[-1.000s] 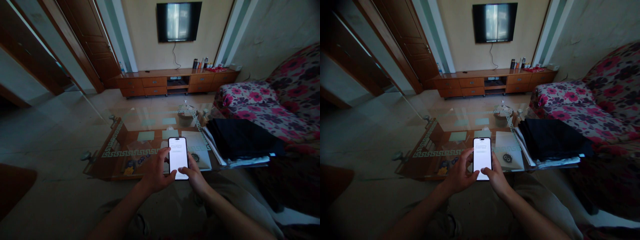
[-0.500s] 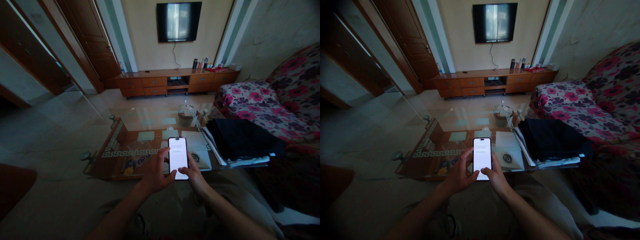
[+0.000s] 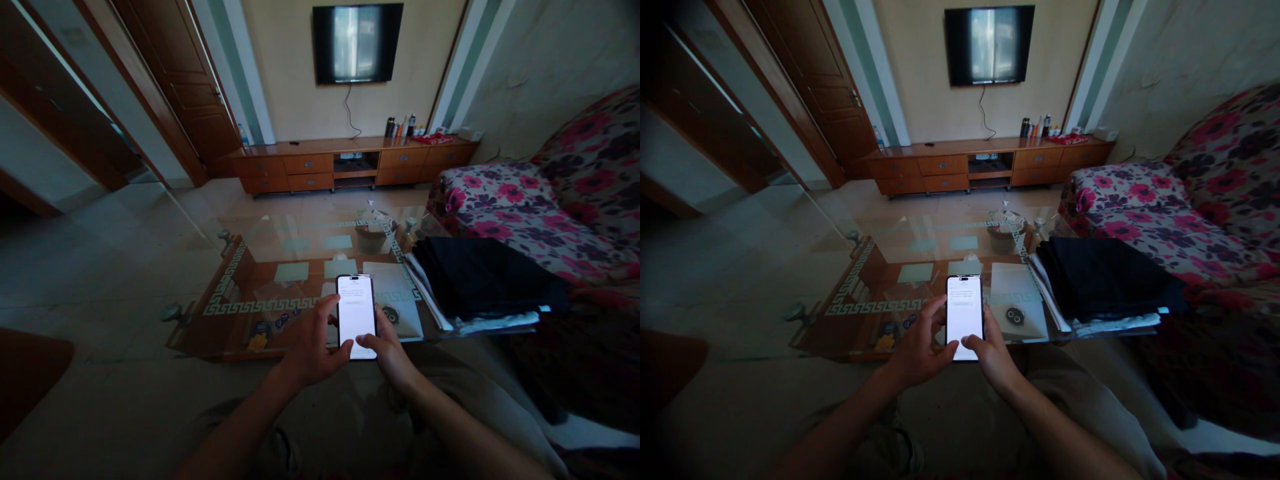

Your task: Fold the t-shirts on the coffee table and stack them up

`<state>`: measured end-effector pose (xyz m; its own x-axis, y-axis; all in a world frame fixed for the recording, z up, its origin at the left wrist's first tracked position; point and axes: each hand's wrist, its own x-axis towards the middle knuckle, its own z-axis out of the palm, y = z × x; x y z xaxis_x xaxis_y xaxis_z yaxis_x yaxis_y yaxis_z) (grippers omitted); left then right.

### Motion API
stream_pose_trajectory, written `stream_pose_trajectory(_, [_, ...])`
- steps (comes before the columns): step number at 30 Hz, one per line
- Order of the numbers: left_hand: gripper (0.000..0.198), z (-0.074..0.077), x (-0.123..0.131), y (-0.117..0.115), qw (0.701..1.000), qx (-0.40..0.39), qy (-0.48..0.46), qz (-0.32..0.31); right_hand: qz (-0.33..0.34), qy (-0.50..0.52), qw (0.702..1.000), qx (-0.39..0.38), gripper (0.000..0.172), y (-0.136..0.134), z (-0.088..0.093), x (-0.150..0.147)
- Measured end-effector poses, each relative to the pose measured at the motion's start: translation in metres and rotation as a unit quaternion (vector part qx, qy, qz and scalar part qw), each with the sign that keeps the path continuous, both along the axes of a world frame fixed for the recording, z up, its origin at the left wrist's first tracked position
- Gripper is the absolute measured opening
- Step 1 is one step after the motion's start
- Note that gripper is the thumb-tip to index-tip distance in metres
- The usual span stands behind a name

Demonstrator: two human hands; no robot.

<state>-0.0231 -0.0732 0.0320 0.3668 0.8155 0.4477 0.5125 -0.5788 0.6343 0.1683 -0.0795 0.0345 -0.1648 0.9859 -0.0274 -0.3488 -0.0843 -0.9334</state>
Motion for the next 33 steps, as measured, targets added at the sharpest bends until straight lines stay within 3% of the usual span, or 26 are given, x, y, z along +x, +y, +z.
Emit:
stream_pose_trajectory(14, [0.085, 0.000, 0.000, 0.000, 1.000, -0.002, 0.006, 0.005, -0.006, -0.001, 1.000, -0.006, 0.070, -0.001, 0.000, -0.001])
stream_pose_trajectory(18, [0.074, 0.001, -0.004, 0.000, 1.000, -0.013, -0.011, -0.018, 0.006, -0.011, 1.000, 0.002, 0.069, -0.001, 0.002, 0.001])
stream_pose_trajectory(24, [0.063, -0.004, -0.007, -0.001, 0.997, -0.049, -0.061, -0.012, 0.088, -0.034, 0.994, 0.047, 0.089, -0.008, 0.010, 0.000])
stream_pose_trajectory(27, [0.064, -0.007, -0.007, -0.001, 0.996, -0.054, -0.074, -0.005, 0.089, -0.059, 0.991, 0.078, 0.096, -0.009, 0.010, -0.002])
stream_pose_trajectory(33, [0.066, -0.008, -0.006, -0.001, 0.996, -0.062, -0.064, -0.003, 0.047, -0.057, 0.996, 0.052, 0.070, -0.005, 0.004, -0.004])
